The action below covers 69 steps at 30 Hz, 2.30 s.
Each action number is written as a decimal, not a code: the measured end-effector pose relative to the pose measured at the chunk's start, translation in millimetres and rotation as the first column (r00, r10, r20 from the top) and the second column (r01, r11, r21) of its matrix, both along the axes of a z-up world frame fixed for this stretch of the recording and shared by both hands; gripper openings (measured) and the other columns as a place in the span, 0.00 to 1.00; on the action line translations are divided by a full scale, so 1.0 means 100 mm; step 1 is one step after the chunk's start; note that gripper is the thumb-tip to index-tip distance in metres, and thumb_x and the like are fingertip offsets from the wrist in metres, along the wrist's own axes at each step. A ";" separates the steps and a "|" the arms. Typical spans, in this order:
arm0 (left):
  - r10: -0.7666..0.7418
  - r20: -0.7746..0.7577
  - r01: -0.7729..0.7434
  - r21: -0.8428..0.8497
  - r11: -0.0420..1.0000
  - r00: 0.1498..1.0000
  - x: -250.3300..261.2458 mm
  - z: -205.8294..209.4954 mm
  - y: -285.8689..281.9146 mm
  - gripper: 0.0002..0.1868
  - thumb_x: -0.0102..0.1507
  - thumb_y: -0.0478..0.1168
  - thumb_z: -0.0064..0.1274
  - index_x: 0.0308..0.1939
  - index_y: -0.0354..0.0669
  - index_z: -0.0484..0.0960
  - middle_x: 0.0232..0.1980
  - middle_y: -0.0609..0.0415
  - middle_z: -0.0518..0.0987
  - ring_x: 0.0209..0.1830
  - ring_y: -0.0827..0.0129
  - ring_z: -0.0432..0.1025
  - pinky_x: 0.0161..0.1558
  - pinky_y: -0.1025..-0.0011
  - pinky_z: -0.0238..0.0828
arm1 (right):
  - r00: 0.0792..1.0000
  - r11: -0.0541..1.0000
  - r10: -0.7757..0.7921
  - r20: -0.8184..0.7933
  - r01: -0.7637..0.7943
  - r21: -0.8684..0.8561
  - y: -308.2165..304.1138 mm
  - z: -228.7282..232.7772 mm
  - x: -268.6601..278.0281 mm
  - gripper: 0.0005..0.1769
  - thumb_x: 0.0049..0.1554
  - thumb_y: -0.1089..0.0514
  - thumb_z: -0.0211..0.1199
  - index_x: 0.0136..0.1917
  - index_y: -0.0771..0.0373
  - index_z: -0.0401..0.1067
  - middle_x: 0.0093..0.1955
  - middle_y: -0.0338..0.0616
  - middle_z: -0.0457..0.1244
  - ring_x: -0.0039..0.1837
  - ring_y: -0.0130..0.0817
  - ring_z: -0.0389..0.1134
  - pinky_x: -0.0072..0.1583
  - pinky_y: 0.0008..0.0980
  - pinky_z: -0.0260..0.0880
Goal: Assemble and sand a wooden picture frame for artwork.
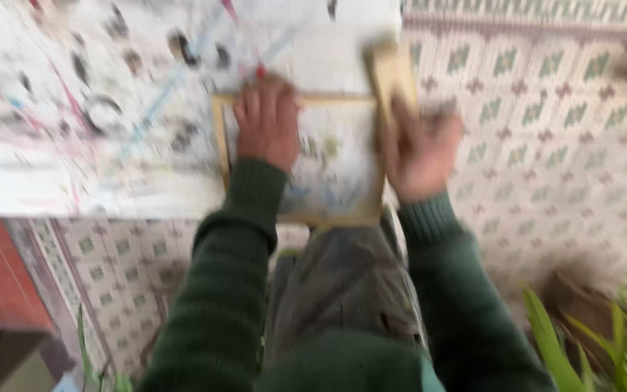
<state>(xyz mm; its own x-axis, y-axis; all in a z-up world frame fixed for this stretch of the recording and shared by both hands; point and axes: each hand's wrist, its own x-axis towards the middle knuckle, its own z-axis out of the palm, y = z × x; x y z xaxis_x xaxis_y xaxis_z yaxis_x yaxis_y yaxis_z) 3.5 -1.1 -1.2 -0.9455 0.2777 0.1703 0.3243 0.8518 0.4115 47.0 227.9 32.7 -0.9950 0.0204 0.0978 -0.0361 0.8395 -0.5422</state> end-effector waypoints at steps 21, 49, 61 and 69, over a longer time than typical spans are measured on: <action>-0.006 -0.002 0.006 -0.002 1.000 1.000 0.02 0.07 0.01 0.15 0.66 0.35 0.59 0.55 0.39 0.75 0.60 0.47 0.72 0.64 0.51 0.66 0.69 0.48 0.58 | 0.999 0.999 -0.040 -0.034 0.040 -0.012 -0.09 0.30 -0.04 0.21 0.62 0.61 0.69 0.69 0.61 0.75 0.43 0.48 0.63 0.48 0.42 0.60 0.50 0.42 0.62; -0.005 -0.017 0.005 0.009 1.000 1.000 -0.07 0.02 0.00 0.14 0.66 0.37 0.58 0.54 0.38 0.77 0.60 0.47 0.73 0.63 0.52 0.66 0.68 0.48 0.58 | 0.998 0.999 0.040 0.041 -0.040 -0.023 0.23 -0.14 0.35 0.23 0.57 0.54 0.67 0.66 0.55 0.77 0.39 0.46 0.59 0.44 0.40 0.58 0.46 0.42 0.60; 0.003 -0.053 -0.004 -0.005 1.000 0.999 -0.08 0.10 0.00 0.11 0.66 0.36 0.57 0.52 0.40 0.77 0.58 0.48 0.73 0.63 0.54 0.66 0.68 0.50 0.59 | 0.997 0.992 -0.036 0.063 0.043 -0.121 0.13 0.03 -0.01 0.25 0.60 0.59 0.67 0.71 0.55 0.73 0.46 0.46 0.58 0.47 0.40 0.61 0.49 0.40 0.63; -0.033 -0.017 0.033 -0.001 0.999 0.999 -0.04 -0.01 0.03 0.13 0.67 0.37 0.57 0.54 0.38 0.75 0.60 0.46 0.73 0.63 0.52 0.66 0.69 0.48 0.58 | 0.998 0.998 0.059 -0.014 -0.059 -0.009 0.10 0.19 0.20 0.25 0.59 0.56 0.67 0.69 0.58 0.74 0.47 0.50 0.59 0.49 0.45 0.59 0.50 0.45 0.61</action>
